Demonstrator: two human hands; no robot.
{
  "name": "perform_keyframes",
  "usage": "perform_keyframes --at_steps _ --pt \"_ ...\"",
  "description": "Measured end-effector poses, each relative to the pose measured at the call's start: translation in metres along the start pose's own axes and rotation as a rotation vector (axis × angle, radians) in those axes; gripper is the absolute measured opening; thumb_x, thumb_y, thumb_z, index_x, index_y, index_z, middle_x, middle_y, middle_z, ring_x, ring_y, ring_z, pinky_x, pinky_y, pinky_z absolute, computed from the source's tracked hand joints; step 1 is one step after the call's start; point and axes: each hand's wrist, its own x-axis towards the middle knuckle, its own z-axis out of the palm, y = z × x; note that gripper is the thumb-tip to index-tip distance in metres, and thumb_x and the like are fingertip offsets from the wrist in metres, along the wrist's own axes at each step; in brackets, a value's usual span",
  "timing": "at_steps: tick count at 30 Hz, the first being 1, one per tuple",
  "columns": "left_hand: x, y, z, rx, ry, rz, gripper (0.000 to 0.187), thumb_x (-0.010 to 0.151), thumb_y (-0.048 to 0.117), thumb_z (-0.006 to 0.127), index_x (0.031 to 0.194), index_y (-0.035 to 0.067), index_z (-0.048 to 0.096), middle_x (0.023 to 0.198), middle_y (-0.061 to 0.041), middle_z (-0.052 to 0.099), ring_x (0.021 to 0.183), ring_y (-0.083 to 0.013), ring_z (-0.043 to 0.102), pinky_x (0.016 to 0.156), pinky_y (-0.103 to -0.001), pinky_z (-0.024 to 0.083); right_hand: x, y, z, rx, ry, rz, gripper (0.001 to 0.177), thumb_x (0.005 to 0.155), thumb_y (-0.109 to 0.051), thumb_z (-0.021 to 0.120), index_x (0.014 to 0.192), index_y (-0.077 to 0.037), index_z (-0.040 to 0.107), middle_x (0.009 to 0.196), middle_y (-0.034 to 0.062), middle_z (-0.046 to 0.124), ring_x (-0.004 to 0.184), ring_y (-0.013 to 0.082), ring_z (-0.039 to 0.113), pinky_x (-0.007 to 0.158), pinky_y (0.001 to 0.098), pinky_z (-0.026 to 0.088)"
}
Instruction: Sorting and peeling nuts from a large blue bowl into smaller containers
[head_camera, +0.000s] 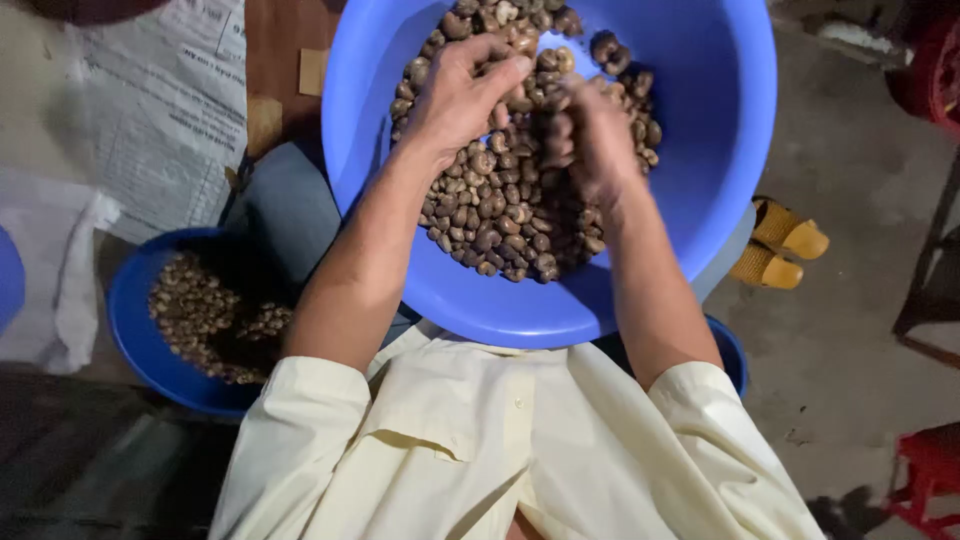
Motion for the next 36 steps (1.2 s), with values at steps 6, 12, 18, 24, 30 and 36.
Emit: perform_keyframes --at_steps 6,12,18,24,30,36 --pt "-0.014 -0.005 0.012 0.278 0.195 0.130 0.015 0.098 0.031 0.065 0.098 0.017 0.069 0.086 0.001 0.073 0.062 -0.0060 0.069 0.069 -0.031 0.065 -0.008 0.051 0.029 0.346 -0.286 0.144 0.018 0.096 -0.023 0.053 0.092 -0.007 0.061 0.086 0.0128 0.070 0.071 0.0230 0.070 0.051 0.0267 0.058" --pt "-0.057 0.010 0.034 0.343 0.016 0.526 0.034 0.107 0.039 0.054 0.108 0.008 0.068 0.102 -0.006 0.072 0.095 -0.0218 0.072 0.082 -0.036 0.056 0.006 0.086 0.035 0.448 -0.259 0.076 0.037 0.092 -0.060 0.055 0.080 -0.025 0.049 0.064 -0.0050 0.047 0.052 0.0123 0.053 0.044 0.0300 0.045" --pt "-0.060 0.002 0.035 0.195 0.172 0.700 0.041 0.110 0.037 0.047 0.100 0.006 0.071 0.100 -0.009 0.072 0.095 -0.0241 0.072 0.088 -0.039 0.061 -0.016 0.072 0.026 0.611 -0.293 0.078 0.035 0.090 -0.046 0.065 0.093 -0.011 0.069 0.082 0.0052 0.073 0.071 0.0168 0.073 0.047 0.0292 0.060" --pt "-0.036 -0.038 0.022 0.386 0.298 0.707 0.034 0.111 0.038 0.049 0.102 0.009 0.063 0.082 -0.004 0.062 0.069 -0.0162 0.060 0.062 -0.033 0.058 -0.071 0.039 -0.032 0.630 -0.366 -0.187 0.026 0.093 -0.036 0.070 0.092 -0.010 0.065 0.084 0.0067 0.070 0.061 0.0142 0.065 0.041 0.0201 0.044" --pt "-0.036 -0.054 0.033 0.807 0.119 0.662 0.014 0.106 0.022 0.063 0.101 0.009 0.066 0.093 -0.007 0.071 0.076 -0.0177 0.068 0.064 -0.036 0.060 -0.146 0.057 -0.184 0.751 -0.029 -0.383 0.029 0.099 -0.036 0.064 0.089 -0.010 0.071 0.078 0.0072 0.069 0.054 0.0169 0.063 0.031 0.0202 0.027" --pt "-0.030 -0.078 0.051 0.945 -0.098 0.622 0.031 0.104 0.031 0.065 0.115 0.002 0.066 0.102 -0.012 0.069 0.089 -0.0245 0.066 0.080 -0.044 0.058 -0.169 0.155 -0.305 0.750 0.240 -0.558 0.027 0.109 -0.032 0.061 0.092 -0.014 0.071 0.087 0.0010 0.074 0.072 0.0118 0.071 0.062 0.0201 0.057"
